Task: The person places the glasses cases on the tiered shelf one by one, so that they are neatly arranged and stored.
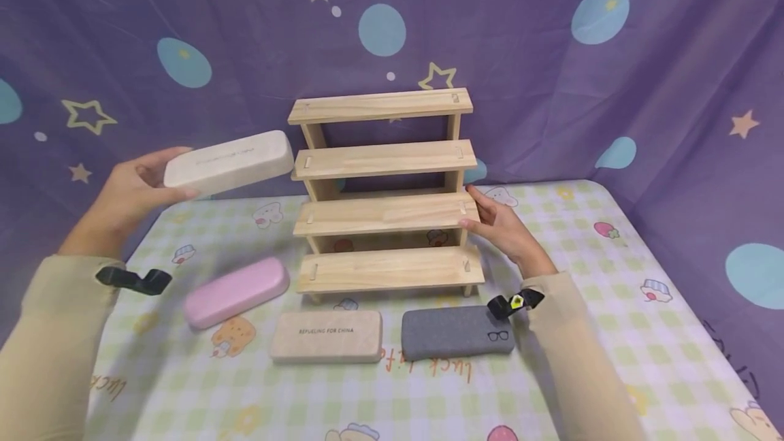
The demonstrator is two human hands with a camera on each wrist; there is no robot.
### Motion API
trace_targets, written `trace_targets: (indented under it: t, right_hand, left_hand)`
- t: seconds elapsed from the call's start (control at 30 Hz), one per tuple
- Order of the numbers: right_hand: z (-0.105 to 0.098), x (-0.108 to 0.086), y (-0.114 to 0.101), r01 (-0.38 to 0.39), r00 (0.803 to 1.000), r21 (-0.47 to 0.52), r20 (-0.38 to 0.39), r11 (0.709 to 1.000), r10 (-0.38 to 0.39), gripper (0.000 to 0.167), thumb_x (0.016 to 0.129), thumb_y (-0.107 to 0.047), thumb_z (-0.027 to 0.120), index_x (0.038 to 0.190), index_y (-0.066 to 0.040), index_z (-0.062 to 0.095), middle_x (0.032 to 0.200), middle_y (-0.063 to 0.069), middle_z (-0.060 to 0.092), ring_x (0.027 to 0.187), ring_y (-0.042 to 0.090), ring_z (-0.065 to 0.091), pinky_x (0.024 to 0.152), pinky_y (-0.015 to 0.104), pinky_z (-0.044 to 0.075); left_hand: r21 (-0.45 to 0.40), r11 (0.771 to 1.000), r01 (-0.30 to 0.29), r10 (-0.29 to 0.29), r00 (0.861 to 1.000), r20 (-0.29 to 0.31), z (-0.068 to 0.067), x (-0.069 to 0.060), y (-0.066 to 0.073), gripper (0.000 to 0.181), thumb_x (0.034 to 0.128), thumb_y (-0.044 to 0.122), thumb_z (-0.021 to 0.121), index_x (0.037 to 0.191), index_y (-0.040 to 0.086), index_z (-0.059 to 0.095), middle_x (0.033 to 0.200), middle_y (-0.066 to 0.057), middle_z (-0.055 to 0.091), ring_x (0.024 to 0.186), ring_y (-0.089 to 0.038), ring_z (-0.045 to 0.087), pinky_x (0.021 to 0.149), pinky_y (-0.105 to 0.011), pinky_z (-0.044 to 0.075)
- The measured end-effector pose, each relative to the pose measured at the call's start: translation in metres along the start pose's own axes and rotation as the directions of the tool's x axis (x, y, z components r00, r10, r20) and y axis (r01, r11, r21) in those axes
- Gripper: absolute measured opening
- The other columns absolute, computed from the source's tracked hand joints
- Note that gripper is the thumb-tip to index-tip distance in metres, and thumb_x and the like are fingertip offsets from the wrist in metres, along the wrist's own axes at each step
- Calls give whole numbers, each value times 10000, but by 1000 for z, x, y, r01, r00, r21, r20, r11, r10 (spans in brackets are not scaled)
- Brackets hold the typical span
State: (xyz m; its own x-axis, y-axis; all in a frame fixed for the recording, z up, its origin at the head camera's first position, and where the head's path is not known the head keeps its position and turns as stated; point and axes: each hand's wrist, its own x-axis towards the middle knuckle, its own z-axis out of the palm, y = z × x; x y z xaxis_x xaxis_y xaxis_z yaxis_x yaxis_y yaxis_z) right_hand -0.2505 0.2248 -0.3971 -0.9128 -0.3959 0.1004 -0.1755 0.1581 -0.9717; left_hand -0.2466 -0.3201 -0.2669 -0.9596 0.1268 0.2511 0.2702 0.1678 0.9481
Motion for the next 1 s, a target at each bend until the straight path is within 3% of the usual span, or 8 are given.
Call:
trace_targets:
  t: [0.13,0.33,0.6,0.8,1.0]
  right_hand:
    - [0,0,1,-4,1000,-17,-9,1000,4,755,949,-139,569,1513,-79,70,1581,81,38,1428,267,118,1049,198,315]
    - [-1,0,2,5,1000,-16,-7,1000,-5,753,950,-119,564,1508,-53,64,1579,100,44,1422,293,136,1000,151,352]
    - [0,0,0,13,1000,-26,-3,1000,-13,759,946,-125,572,1506,-47,65,1576,124,39,1419,306,141,987,140,358]
    - [0,0,0,7,1000,-27,5,1000,-7,748,950,-132,565,1508,-76,70,1578,104,35,1423,290,127,1012,151,336]
    - [0,0,-1,9,1000,-34,1,999,-9,745,950,-129,565,1507,-63,76,1578,106,46,1423,292,124,995,135,346]
  left_hand:
    - [1,1000,-11,11,1000,21,8,7,7,555,720,-180,694,1201,91,630,1007,42,683,855,-75,642,644,-185,528]
    - [-1,1000,-14,14,999,47,25,20,14,551,715,-165,710,1208,65,622,1009,21,681,857,-97,647,640,-213,544]
    - [-2,1000,-27,27,998,57,49,43,23,564,695,-145,738,1216,25,607,991,14,686,859,-108,650,645,-226,551]
    - [65,998,2,-8,996,87,66,59,26,616,704,-88,767,1276,10,561,1033,23,664,907,-110,640,683,-209,541]
    - [65,998,15,-22,994,111,79,76,29,632,697,-62,784,1282,27,560,1047,-1,668,921,-118,635,711,-201,531]
